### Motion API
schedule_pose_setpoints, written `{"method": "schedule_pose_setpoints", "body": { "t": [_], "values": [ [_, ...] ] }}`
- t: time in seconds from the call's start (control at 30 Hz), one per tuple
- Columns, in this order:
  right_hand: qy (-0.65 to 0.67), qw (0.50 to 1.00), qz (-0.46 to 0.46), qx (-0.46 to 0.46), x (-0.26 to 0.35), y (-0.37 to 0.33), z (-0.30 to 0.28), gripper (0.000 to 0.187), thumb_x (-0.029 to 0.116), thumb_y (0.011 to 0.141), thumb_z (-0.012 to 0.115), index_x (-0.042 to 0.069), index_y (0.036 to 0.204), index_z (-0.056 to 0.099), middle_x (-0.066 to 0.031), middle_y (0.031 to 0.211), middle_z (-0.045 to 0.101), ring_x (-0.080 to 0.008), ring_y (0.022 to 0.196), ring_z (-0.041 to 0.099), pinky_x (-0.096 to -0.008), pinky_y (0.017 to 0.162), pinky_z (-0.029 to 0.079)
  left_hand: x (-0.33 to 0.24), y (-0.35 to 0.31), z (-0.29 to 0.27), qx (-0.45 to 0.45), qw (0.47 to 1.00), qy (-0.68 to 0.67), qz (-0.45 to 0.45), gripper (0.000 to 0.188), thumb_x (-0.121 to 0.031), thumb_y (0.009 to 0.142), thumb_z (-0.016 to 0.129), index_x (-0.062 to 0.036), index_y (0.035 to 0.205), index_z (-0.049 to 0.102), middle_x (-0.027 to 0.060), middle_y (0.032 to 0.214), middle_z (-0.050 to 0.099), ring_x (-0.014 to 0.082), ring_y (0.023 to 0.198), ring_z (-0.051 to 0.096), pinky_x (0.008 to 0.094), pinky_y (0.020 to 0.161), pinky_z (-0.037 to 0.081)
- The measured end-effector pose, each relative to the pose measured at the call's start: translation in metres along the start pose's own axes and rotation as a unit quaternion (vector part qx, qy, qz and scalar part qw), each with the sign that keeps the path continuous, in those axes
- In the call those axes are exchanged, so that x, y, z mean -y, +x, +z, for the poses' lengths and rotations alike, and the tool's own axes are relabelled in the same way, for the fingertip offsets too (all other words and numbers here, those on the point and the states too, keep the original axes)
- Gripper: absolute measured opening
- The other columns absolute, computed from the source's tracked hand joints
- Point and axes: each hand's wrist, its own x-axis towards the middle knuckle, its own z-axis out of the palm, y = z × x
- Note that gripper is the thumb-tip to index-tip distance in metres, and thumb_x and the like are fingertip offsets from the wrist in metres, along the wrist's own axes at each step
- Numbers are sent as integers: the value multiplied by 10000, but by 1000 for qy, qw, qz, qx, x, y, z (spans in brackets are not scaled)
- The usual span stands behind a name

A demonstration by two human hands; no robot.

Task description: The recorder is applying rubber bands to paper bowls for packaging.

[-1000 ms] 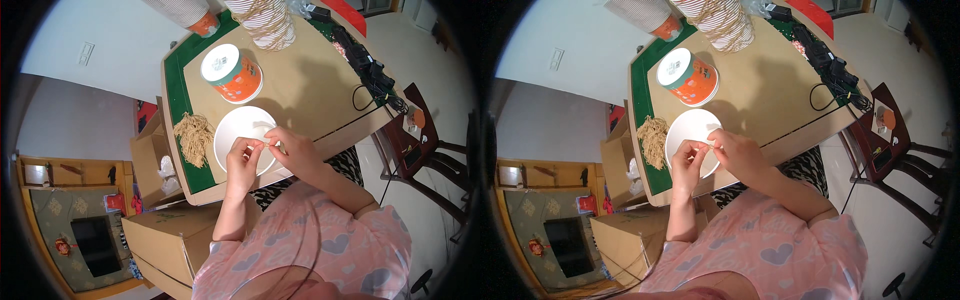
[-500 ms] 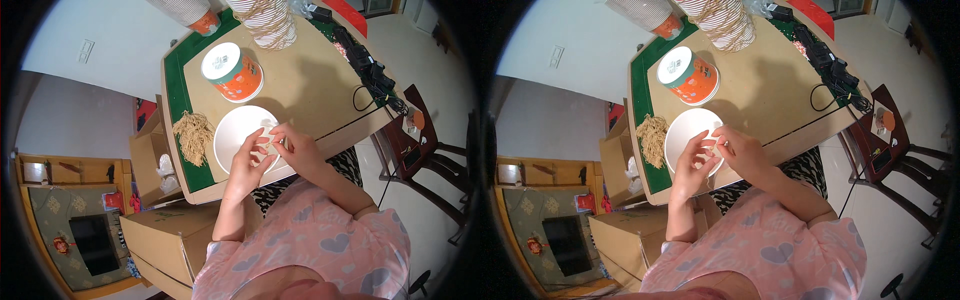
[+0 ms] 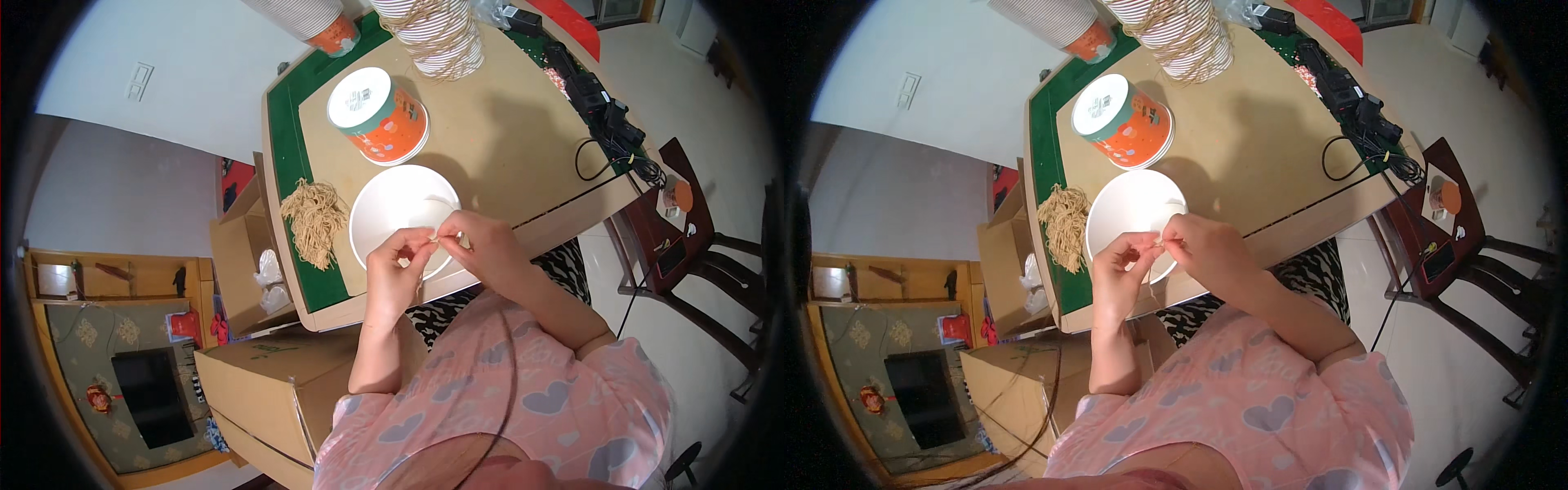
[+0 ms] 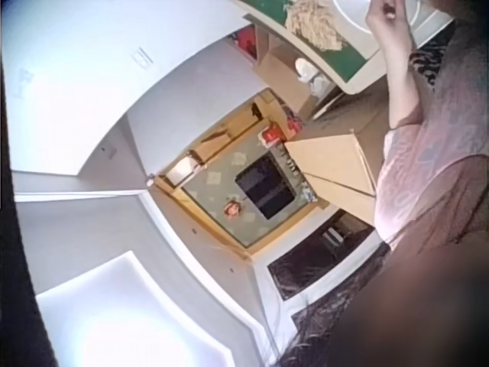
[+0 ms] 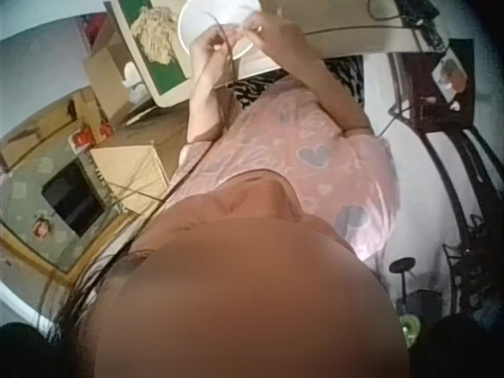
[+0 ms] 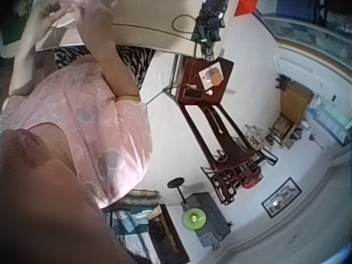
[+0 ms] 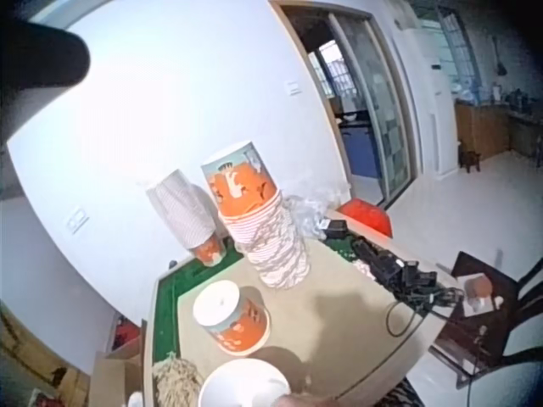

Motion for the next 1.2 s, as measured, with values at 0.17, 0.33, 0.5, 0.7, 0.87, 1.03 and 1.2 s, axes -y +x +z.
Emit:
{"method": "schedule_pose_setpoints", "body": {
  "t": [0.17,0.33,0.5,0.7,0.87,1.03,1.2],
  "values": [
    [-8,1000,12,-19,-2,0,2,68,97,810,658,63,852,616,-60,758,638,-175,578,577,-296,527,458,3,-3,-3,-23,1000,9,8,158,-40,812,693,-18,968,691,48,795,684,87,682,563,240,648,470],
    [-5,1000,22,-7,1,2,0,79,125,811,646,79,828,584,-91,767,633,-261,658,635,-355,573,491,10,-3,-3,-12,999,31,27,148,-35,812,684,-17,958,685,60,801,690,87,676,566,236,646,465],
    [-10,1000,23,-9,-2,2,0,74,123,812,645,86,830,584,-91,762,635,-261,658,637,-356,570,490,8,-4,-2,-17,999,12,40,108,-33,822,667,-10,928,669,51,791,688,86,661,568,229,641,461],
    [-10,1000,8,-19,-5,2,1,78,129,814,644,88,831,581,-95,754,632,-270,648,630,-360,572,489,4,-7,-6,-13,1000,-14,16,110,-13,870,610,-7,976,642,48,827,677,94,783,630,222,699,472],
    [-4,999,-24,-31,-3,1,3,45,80,811,646,65,840,615,-69,767,616,-187,567,557,-294,514,443,-2,-4,4,-20,998,28,44,128,-55,818,679,-26,942,668,61,820,670,120,733,596,244,643,463],
    [-11,999,-34,-39,-8,-1,3,56,89,818,647,60,841,605,-78,773,602,-201,576,554,-299,514,440,1,-4,6,-49,992,92,72,108,-43,778,699,-5,875,673,84,764,651,160,707,604,270,649,478],
    [-10,998,-45,-32,-3,1,-2,80,111,829,627,76,834,555,-99,774,595,-287,643,594,-377,568,464,0,-6,4,-69,990,87,83,87,-24,775,695,-8,858,677,87,762,655,170,679,608,276,659,487]
  ]
}}
